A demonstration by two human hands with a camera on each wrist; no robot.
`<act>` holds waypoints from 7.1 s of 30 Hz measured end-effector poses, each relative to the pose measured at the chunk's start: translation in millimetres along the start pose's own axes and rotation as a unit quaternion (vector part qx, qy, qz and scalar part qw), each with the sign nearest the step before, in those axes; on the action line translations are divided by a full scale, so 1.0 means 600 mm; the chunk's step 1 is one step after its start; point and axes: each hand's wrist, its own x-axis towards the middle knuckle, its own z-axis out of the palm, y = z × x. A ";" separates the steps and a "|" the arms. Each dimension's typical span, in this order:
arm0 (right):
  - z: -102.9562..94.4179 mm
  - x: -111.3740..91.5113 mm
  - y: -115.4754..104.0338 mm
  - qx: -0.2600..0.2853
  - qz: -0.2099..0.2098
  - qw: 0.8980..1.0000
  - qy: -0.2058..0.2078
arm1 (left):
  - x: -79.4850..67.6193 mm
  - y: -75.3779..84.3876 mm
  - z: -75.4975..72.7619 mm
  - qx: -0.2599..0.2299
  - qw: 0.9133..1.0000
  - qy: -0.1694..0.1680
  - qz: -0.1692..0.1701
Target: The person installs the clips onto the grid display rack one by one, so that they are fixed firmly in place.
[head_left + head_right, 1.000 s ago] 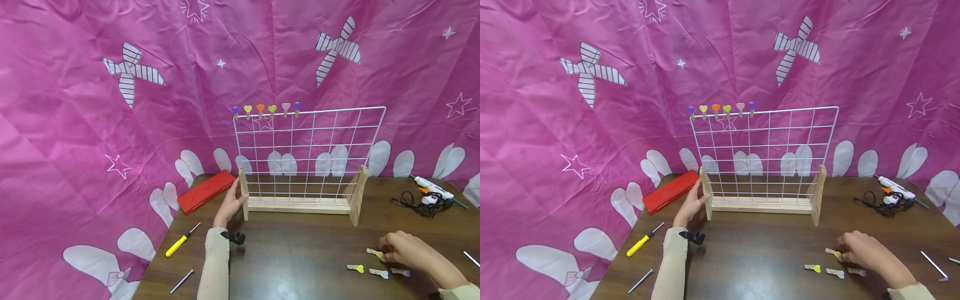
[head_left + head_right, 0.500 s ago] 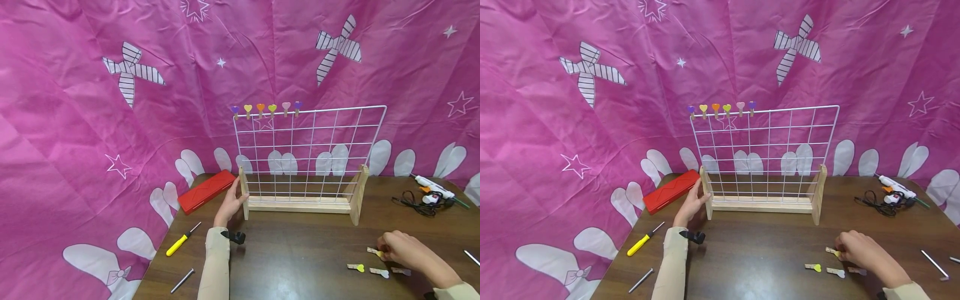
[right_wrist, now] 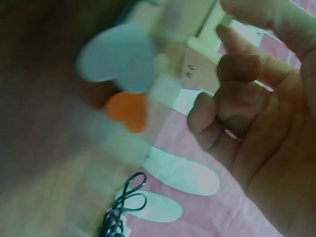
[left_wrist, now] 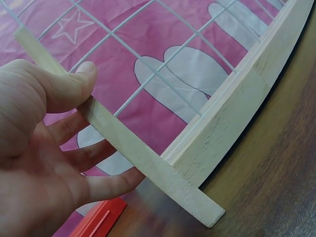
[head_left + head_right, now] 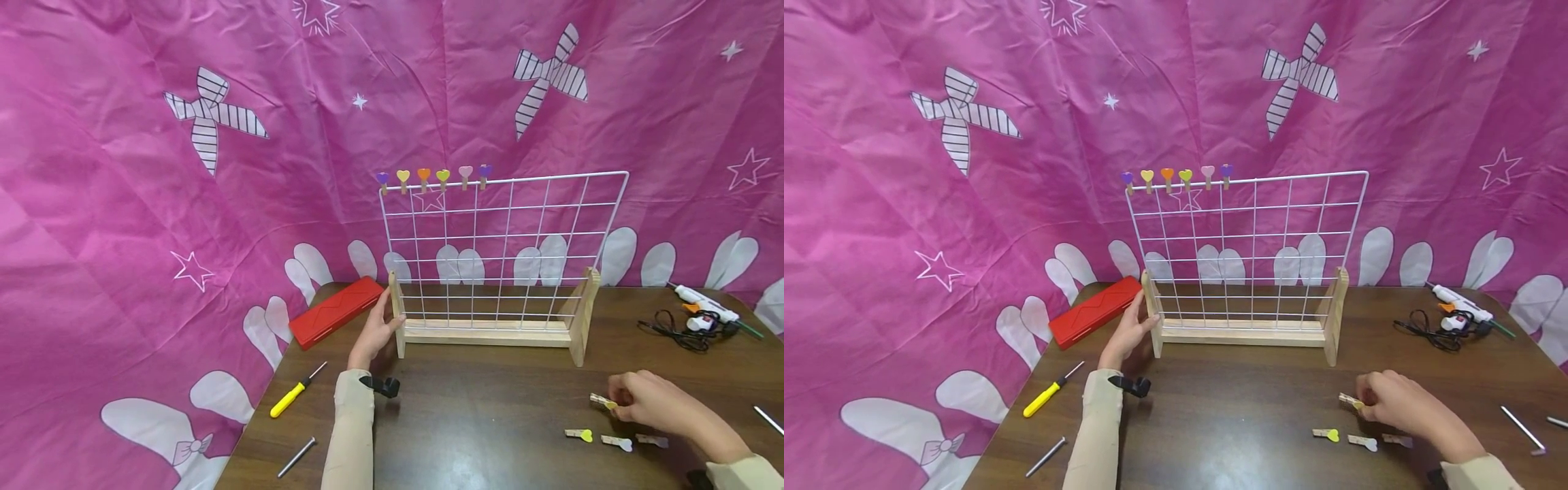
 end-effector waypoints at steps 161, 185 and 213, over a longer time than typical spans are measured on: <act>0.003 -0.064 0.076 0.015 0.035 0.999 -0.013 | 0.004 -0.008 -0.006 0.001 1.000 -0.002 -0.015; -0.023 -0.036 0.026 0.024 -0.048 0.976 0.209 | 0.011 -0.008 -0.010 -0.012 1.000 -0.007 -0.009; -0.274 0.111 -0.154 -0.250 -0.193 0.929 0.193 | -0.006 -0.016 -0.007 0.005 1.000 0.005 -0.010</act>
